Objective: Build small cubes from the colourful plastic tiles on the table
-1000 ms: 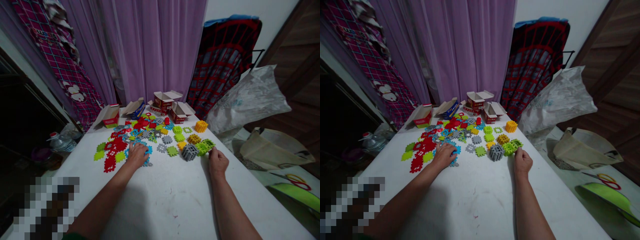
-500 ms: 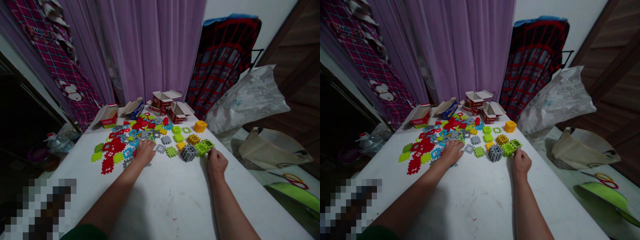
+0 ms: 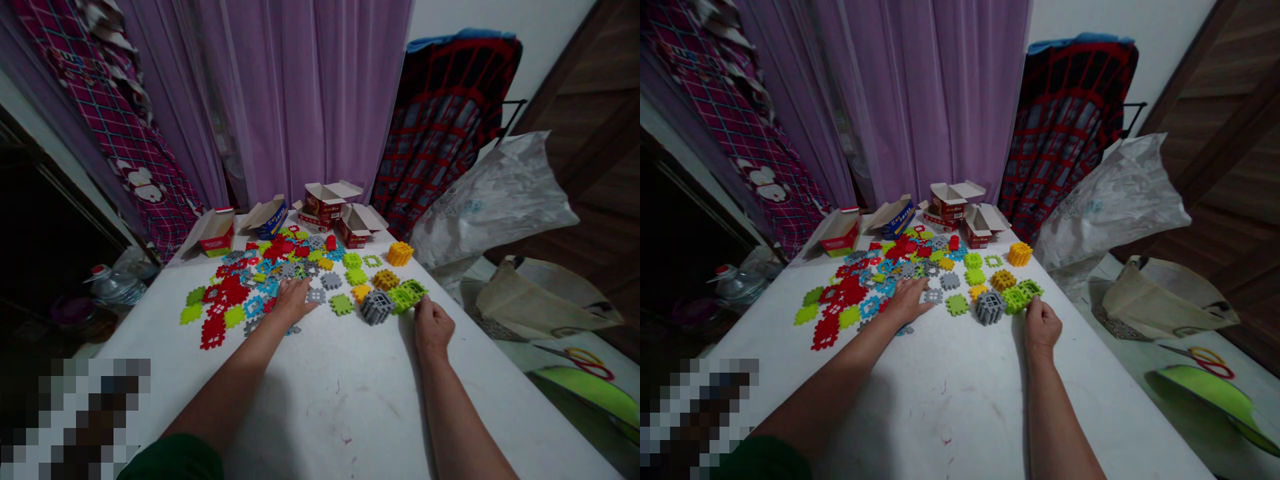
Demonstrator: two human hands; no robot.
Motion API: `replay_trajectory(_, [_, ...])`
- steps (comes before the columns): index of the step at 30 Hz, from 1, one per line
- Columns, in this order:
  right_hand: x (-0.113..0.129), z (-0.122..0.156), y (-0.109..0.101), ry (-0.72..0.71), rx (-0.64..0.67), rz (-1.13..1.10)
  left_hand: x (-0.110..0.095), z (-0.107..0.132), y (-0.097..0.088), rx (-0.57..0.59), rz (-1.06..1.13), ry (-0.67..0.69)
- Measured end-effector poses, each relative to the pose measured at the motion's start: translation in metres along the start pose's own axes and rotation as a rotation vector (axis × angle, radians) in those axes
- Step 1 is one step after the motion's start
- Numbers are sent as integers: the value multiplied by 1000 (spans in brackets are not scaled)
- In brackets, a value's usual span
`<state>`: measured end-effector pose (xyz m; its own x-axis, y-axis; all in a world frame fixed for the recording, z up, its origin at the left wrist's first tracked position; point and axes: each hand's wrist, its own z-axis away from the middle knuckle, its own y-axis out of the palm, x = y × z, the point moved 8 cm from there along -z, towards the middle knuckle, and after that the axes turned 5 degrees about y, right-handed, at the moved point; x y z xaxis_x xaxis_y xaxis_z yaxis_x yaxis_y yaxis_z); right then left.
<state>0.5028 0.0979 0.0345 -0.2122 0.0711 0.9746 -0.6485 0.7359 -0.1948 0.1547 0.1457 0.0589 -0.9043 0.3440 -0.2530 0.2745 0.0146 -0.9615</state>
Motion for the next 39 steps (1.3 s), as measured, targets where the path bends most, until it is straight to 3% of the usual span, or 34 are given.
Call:
replay_trajectory(5, [0,1,0,-2,0,5,5,4,2,-51,53,-45])
replay_trajectory(11, [-6,-2,1,-2,8,13,11,7,1,-31,58,-52])
replay_trajectory(19, [-6,-1,1,-9,5,23,6,14,-7,-50,-110,-85])
replay_trajectory(28, [0,1,0,-17,5,24,3,15,-11,174,-107,-83])
replay_trajectory(39, [-2,0,1,-14,9,22,-1,3,-13,222,-153,-61])
